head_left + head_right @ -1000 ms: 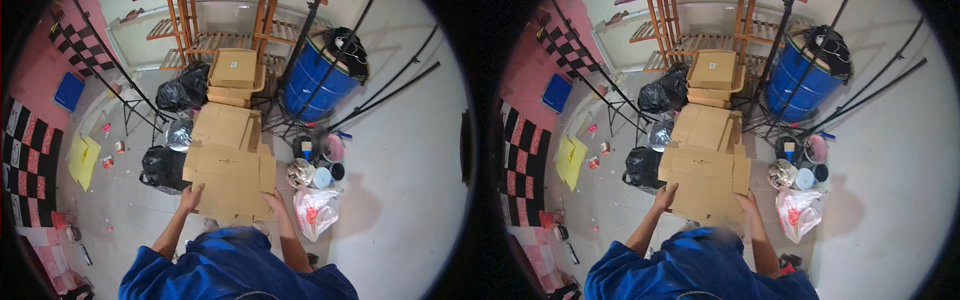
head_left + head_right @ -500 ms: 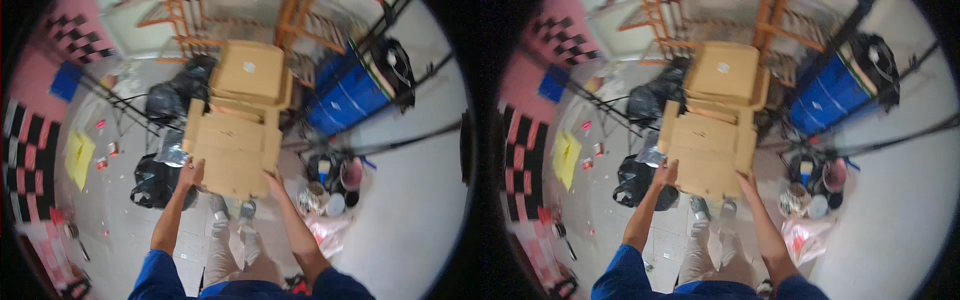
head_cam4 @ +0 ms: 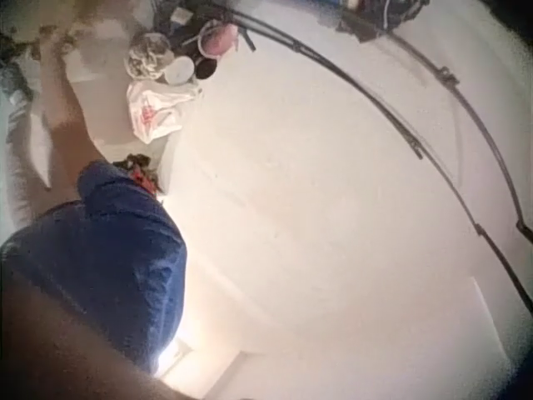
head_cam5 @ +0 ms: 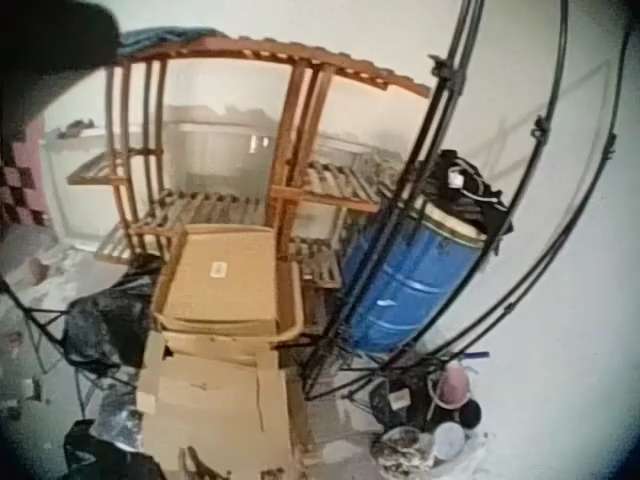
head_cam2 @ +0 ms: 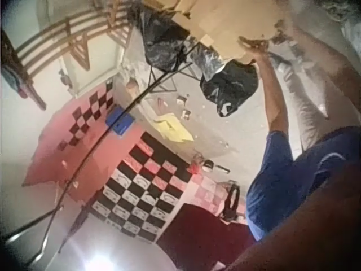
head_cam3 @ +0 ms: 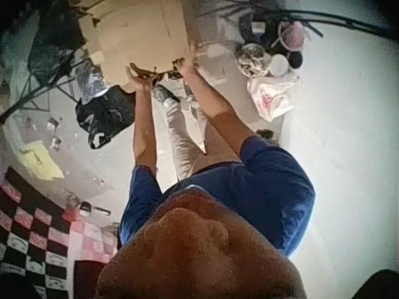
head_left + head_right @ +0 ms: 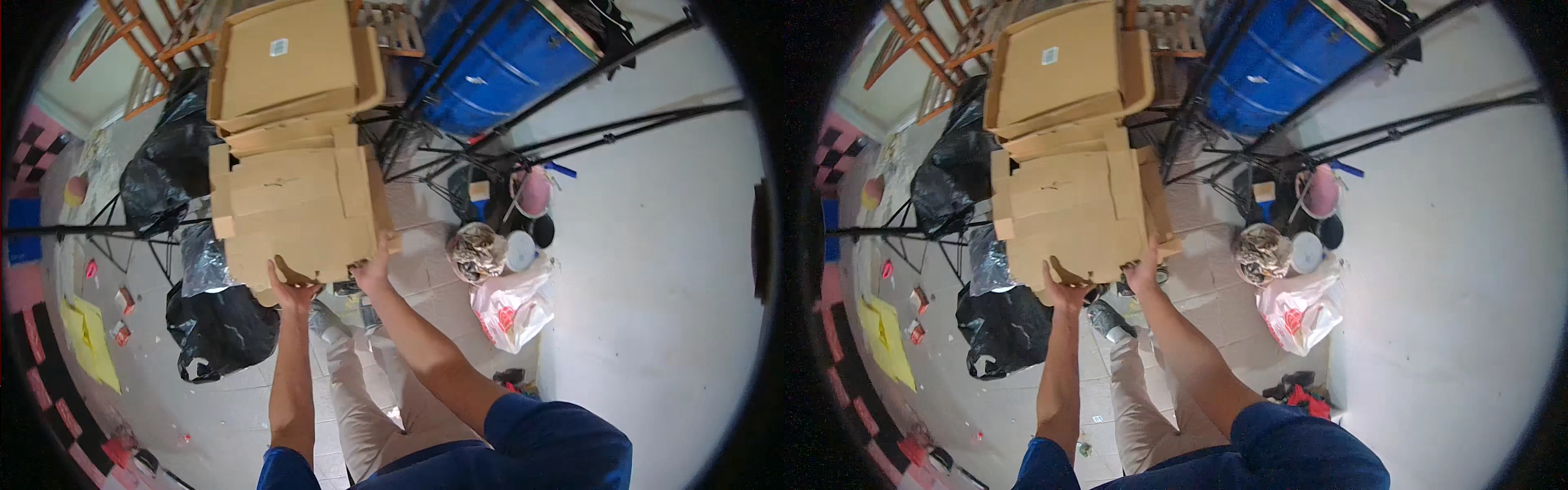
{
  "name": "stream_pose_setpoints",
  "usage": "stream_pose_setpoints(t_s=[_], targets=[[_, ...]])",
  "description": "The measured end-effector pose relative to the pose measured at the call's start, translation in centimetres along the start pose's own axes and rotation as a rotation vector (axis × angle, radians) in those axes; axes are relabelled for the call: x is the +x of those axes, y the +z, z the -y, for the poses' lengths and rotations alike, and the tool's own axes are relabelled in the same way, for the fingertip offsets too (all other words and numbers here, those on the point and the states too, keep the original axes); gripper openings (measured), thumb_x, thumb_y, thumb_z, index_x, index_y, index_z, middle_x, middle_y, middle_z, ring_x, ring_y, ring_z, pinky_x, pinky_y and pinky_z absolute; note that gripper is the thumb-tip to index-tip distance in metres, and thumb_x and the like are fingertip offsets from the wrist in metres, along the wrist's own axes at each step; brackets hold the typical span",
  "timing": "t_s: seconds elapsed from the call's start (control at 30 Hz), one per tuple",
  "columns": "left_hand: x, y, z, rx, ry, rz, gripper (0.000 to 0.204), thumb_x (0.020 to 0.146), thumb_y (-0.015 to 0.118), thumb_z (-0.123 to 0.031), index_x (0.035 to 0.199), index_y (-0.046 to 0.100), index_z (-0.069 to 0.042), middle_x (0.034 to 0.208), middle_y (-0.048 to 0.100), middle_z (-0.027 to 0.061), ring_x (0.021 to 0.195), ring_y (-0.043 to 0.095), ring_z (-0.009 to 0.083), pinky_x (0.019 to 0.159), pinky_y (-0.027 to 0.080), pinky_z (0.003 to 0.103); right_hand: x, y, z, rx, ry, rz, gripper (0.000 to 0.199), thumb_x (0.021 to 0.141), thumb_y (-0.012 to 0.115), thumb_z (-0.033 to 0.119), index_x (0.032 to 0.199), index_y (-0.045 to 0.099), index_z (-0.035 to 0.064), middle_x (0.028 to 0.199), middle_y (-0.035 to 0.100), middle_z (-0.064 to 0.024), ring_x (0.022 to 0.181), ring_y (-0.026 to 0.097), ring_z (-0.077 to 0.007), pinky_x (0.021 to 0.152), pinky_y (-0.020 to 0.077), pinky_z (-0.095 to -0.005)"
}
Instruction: The recorder picks up and stacks cardboard sheets and then moves to a different area to sort through a pile of clothes on the floor.
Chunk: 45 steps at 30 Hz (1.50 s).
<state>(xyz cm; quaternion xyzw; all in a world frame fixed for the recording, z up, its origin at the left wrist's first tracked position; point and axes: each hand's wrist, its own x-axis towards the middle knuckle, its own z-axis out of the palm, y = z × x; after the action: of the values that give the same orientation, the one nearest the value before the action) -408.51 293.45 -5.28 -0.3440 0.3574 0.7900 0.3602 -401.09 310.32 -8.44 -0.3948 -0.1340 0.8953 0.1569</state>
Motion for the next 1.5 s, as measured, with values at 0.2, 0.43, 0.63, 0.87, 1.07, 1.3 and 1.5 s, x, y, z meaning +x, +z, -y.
stream_pose_setpoints(t_s=[0.2,0.43,0.63,0.87,1.07,1.3,1.5], targets=[[-1.2,-0.6,0.5,-0.013,0.029,-0.105,0.077,0.073,0.061,-0.059,0.13,0.032,-0.016,0.128,0.031,0.0089,0.116,0.039,0.0319,0.093,0.034,0.06,-0.3,-0.2,3.1,-0.266,0.164,-0.317,0.074,0.079,0.053,0.06,0.136,0.029,0.0195,0.132,0.039,-0.0048,0.12,0.037,-0.028,0.09,0.0364,-0.0535],[-8.6,-10.2,0.5,0.113,-0.132,-0.1,0.058,0.076,0.059,-0.049,0.126,0.039,-0.027,0.135,0.032,0.0058,0.124,0.034,0.0313,0.099,0.031,0.051,-14.4,-9.4,5.5,-1.389,-0.789,0.314,0.045,0.08,0.062,0.035,0.118,0.05,0.012,0.119,0.047,-0.0083,0.11,0.044,-0.0232,0.087,0.0426,-0.0453],[-16.6,-7.2,0.9,0.167,-0.156,-0.027,0.049,0.08,0.057,-0.042,0.122,0.04,-0.026,0.123,0.041,0.0081,0.115,0.045,0.0294,0.092,0.038,0.048,-25.0,-13.2,10.1,-0.899,0.162,-0.345,0.034,0.082,0.059,0.028,0.113,0.054,0.0135,0.094,0.053,-0.0061,0.097,0.053,-0.023,0.079,0.0478,-0.0466],[-20.0,5.5,3.3,0.679,-0.3,0.353,0.035,0.089,0.049,-0.035,0.114,0.048,-0.011,0.115,0.054,0.0094,0.105,0.054,0.028,0.087,0.044,0.04,-34.1,-11.9,13.8,-0.394,-0.114,-0.562,0.035,0.084,0.058,0.027,0.113,0.053,0.0103,0.105,0.056,-0.0043,0.097,0.057,-0.0231,0.077,0.0492,-0.0411],[-21.2,11.2,4.7,1.089,-0.274,0.515,0.029,0.088,0.053,-0.032,0.106,0.052,-0.01,0.097,0.059,0.0039,0.087,0.059,0.0169,0.072,0.048,0.033,-42.8,-11.4,6.2,-0.404,-0.177,-0.794,0.037,0.083,0.058,0.027,0.114,0.052,0.0089,0.106,0.056,-0.0057,0.095,0.058,-0.0235,0.076,0.0498,-0.0404],[-21.3,8.3,6.9,1.372,-0.434,0.636,0.025,0.087,0.054,-0.029,0.105,0.052,-0.011,0.093,0.058,0.0012,0.08,0.06,0.0139,0.063,0.046,0.028,-52.5,-13.2,-7.9,-0.244,-0.121,-1.088,0.039,0.078,0.062,0.026,0.109,0.056,0.0038,0.095,0.061,-0.0093,0.084,0.06,-0.0211,0.066,0.0538,-0.038],[-24.9,5.7,12.7,1.639,-0.66,0.8,0.023,0.085,0.057,-0.031,0.098,0.054,-0.013,0.091,0.059,0.0013,0.08,0.06,0.0156,0.064,0.047,0.031,-58.9,-12.4,-18.6,0.147,-0.257,-1.266,0.041,0.081,0.06,0.029,0.114,0.054,0.0061,0.103,0.058,-0.0088,0.092,0.058,-0.0232,0.072,0.0522,-0.039]])
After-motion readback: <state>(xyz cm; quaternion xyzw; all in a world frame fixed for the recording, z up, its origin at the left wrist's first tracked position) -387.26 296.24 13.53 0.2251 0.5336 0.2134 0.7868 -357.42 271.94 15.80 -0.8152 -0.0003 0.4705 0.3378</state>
